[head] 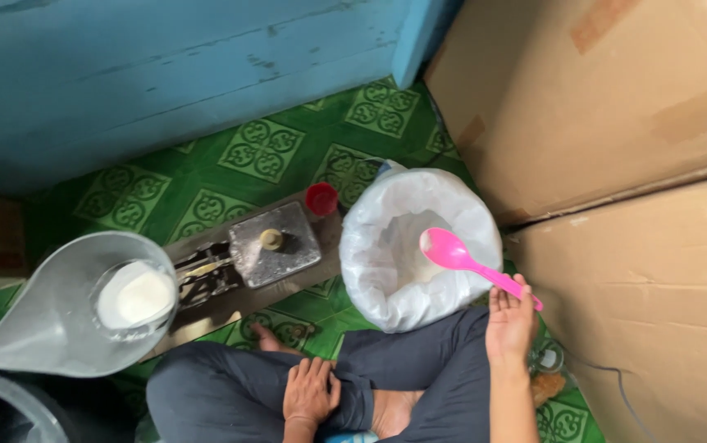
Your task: A person sitting on the floor scoops powdered food into small plastic bags and seals them.
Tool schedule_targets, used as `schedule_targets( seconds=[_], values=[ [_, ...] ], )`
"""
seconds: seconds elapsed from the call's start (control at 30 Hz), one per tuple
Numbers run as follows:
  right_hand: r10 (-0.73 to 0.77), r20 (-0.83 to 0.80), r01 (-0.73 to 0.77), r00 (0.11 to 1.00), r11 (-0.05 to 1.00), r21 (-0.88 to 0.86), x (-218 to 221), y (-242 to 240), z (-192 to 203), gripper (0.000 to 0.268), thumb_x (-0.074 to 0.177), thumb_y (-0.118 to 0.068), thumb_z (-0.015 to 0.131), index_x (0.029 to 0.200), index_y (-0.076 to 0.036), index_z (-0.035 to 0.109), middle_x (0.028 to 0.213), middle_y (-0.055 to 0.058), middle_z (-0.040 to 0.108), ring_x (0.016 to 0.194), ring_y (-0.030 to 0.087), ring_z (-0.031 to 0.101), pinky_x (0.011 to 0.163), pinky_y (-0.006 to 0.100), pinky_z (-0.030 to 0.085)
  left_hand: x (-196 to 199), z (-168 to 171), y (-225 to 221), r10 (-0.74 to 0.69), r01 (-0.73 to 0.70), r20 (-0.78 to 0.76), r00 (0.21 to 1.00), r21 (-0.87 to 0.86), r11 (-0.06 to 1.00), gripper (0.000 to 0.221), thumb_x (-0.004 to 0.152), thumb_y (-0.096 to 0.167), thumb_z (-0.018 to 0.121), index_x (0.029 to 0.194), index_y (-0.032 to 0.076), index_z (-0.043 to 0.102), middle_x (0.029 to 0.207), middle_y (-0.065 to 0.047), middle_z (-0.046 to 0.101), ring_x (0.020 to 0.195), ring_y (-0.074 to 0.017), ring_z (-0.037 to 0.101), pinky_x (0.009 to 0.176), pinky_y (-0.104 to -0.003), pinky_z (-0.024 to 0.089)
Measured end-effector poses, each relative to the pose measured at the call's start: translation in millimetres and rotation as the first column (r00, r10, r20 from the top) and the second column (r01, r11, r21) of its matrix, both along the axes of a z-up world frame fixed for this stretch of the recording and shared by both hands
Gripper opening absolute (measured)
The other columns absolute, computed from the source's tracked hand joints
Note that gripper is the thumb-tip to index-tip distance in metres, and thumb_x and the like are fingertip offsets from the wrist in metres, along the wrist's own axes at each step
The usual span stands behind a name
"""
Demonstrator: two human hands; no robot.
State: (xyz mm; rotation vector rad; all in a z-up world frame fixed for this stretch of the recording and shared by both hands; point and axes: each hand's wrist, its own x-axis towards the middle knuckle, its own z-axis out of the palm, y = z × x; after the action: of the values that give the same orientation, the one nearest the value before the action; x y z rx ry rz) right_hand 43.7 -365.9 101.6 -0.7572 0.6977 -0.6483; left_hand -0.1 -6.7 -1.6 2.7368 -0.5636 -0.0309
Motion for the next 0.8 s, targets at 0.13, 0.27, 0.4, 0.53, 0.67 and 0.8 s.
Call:
schedule_targets(
  seconds=[0.13, 0.27, 0.4, 0.53, 0.67, 0.8],
  values=[
    [0.049, 0.038, -0.05, 0.998, 0.999, 0.022, 9, 16, 23, 0.032, 0.102, -0.025, 0.052, 0.125, -0.003, 0.056, 0.115, 0.012, 0.062, 0.099, 0.014, 0.06, 0.089, 0.023, 0.052, 0, 0, 2, 0.03, -0.031, -0.028, 0.999, -0.039, 0.999, 0.021, 0.078, 0.026, 0.055, 0.094, 0.015, 0.064, 0.091, -0.004, 0.059, 0.08, -0.0257, 0.052, 0.075, -0.035, 0.04],
    [0.134, 0.118, -0.138, 0.984, 0.99, 0.024, 25, 44, 51, 0.033, 0.101, -0.027, 0.055, 0.126, -0.005, 0.056, 0.119, 0.012, 0.06, 0.097, 0.014, 0.058, 0.09, 0.024, 0.051, 1, 5, 6, 0.026, -0.025, 0.013, 1.0, -0.12, 0.992, 0.017, 0.077, 0.022, 0.057, 0.089, 0.012, 0.062, 0.089, -0.008, 0.059, 0.08, -0.0277, 0.052, 0.075, -0.036, 0.04],
    [0.204, 0.133, -0.213, 0.97, 0.976, 0.053, 46, 80, 79, 0.025, 0.101, -0.024, 0.058, 0.118, -0.006, 0.06, 0.122, 0.014, 0.062, 0.099, 0.016, 0.059, 0.09, 0.025, 0.053, 0, 2, 8, 0.034, -0.027, 0.045, 0.998, -0.159, 0.987, 0.015, 0.075, 0.022, 0.059, 0.084, 0.011, 0.06, 0.086, -0.01, 0.058, 0.079, -0.0286, 0.051, 0.073, -0.036, 0.04],
    [0.296, 0.154, -0.307, 0.943, 0.95, 0.051, 67, 129, 111, 0.023, 0.1, -0.021, 0.058, 0.117, -0.005, 0.061, 0.124, 0.015, 0.059, 0.101, 0.016, 0.059, 0.09, 0.025, 0.053, 1, 9, 11, 0.079, -0.064, 0.062, 0.995, -0.209, 0.976, 0.013, 0.074, 0.019, 0.059, 0.082, 0.01, 0.06, 0.085, -0.01, 0.059, 0.079, -0.0281, 0.051, 0.073, -0.036, 0.04],
    [0.406, 0.168, -0.412, 0.898, 0.911, -0.002, 82, 173, 132, 0.023, 0.101, -0.022, 0.058, 0.117, -0.008, 0.063, 0.125, 0.014, 0.062, 0.104, 0.014, 0.06, 0.092, 0.024, 0.053, -2, 5, 13, 0.056, -0.048, 0.028, 0.998, -0.245, 0.968, 0.016, 0.075, 0.02, 0.059, 0.085, 0.007, 0.06, 0.088, -0.012, 0.059, 0.08, -0.0291, 0.051, 0.077, -0.036, 0.039],
    [0.494, 0.185, -0.492, 0.85, 0.869, -0.063, 93, 206, 135, 0.023, 0.102, -0.023, 0.057, 0.119, -0.009, 0.063, 0.121, 0.011, 0.066, 0.105, 0.014, 0.064, 0.092, 0.024, 0.052, -1, 6, 15, 0.03, -0.024, 0.016, 0.999, -0.276, 0.961, 0.014, 0.078, 0.021, 0.059, 0.081, 0.007, 0.059, 0.088, -0.013, 0.058, 0.081, -0.0296, 0.049, 0.078, -0.036, 0.039]
  ],
)
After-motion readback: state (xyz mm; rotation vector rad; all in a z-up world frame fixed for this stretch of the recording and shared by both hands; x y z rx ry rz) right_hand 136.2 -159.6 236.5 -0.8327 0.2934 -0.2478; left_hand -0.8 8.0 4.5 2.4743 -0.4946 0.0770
